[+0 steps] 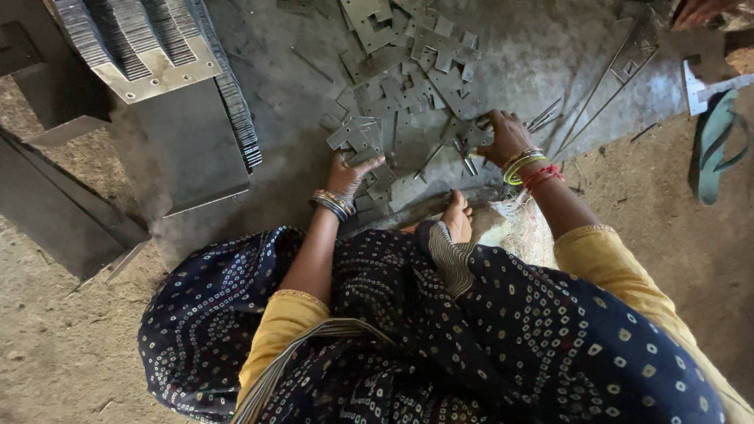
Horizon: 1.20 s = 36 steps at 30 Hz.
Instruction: The person sits on the floor and sorts small metal parts by picking them up from a pile and placing them into a metal tray. The person handles the parts one at a time, organizing them into neat stacks within the tray.
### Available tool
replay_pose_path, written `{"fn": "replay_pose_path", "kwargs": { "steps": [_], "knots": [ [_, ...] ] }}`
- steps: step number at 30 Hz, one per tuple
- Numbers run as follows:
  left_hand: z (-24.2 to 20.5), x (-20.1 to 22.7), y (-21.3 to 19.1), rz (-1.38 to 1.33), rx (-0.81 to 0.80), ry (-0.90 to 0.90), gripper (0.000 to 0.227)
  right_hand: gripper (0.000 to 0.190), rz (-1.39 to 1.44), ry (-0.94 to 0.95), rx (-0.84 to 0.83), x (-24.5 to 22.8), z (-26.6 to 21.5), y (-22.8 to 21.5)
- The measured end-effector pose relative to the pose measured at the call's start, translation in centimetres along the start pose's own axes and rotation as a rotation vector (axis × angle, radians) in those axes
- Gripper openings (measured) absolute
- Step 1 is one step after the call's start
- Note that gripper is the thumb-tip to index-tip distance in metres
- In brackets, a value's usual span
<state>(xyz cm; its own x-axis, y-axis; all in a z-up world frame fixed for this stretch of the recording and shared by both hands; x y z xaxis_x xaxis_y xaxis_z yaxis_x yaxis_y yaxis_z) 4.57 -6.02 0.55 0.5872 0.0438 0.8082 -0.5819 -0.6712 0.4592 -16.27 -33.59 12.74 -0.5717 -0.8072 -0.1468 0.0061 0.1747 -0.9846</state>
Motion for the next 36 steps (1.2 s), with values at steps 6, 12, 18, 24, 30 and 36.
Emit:
{"fn": "replay_pose_path", "kwargs": {
  "steps": [6,12,18,24,30,36],
  "knots": [
    [0.0,-0.6,-0.1,-0.013,0.015,-0.060,0.043,0.053,0.212,0.151,-0.166,2.9,0.3,2.5],
    [0.8,-0.9,-0.7,0.253,0.017,0.030,0.059,0.041,0.269,0.239,-0.258,0.3,1.9,-2.3],
    [1.7,-2.2,-1.2,0.083,-0.048,-0.001,0.053,0.047,0.886,0.356,-0.637,-10.6,1.2,-2.2],
    [1.0,-2.3,-1.0,0.012,-0.077,0.000,0.045,0.036,0.613,0.321,-0.540,-8.8,-0.7,5.4],
    [0.2,-1.3,-1.1,-0.010,0.062,-0.106,0.044,0.028,0.832,0.780,-0.382,7.5,-1.1,7.2],
    [-0.7,1.1,-0.1,-0.092,-0.066,-0.057,0.050,0.042,0.728,0.566,-0.071,12.7,1.8,1.1]
  ]
}}
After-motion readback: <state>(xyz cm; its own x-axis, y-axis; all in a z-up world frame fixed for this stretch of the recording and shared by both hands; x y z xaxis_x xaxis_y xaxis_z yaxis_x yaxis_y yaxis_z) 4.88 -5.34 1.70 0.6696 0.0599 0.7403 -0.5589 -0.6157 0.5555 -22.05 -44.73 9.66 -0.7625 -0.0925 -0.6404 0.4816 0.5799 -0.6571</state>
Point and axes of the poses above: each hand's wrist, its own z-axis towards the middle knuckle, its own y-axis out of the palm, x = y × z, the point moved 8 cm from there along z, towards the middle knuckle, and after that the axes turned 6 degrees about x, right-handed, at the moved point
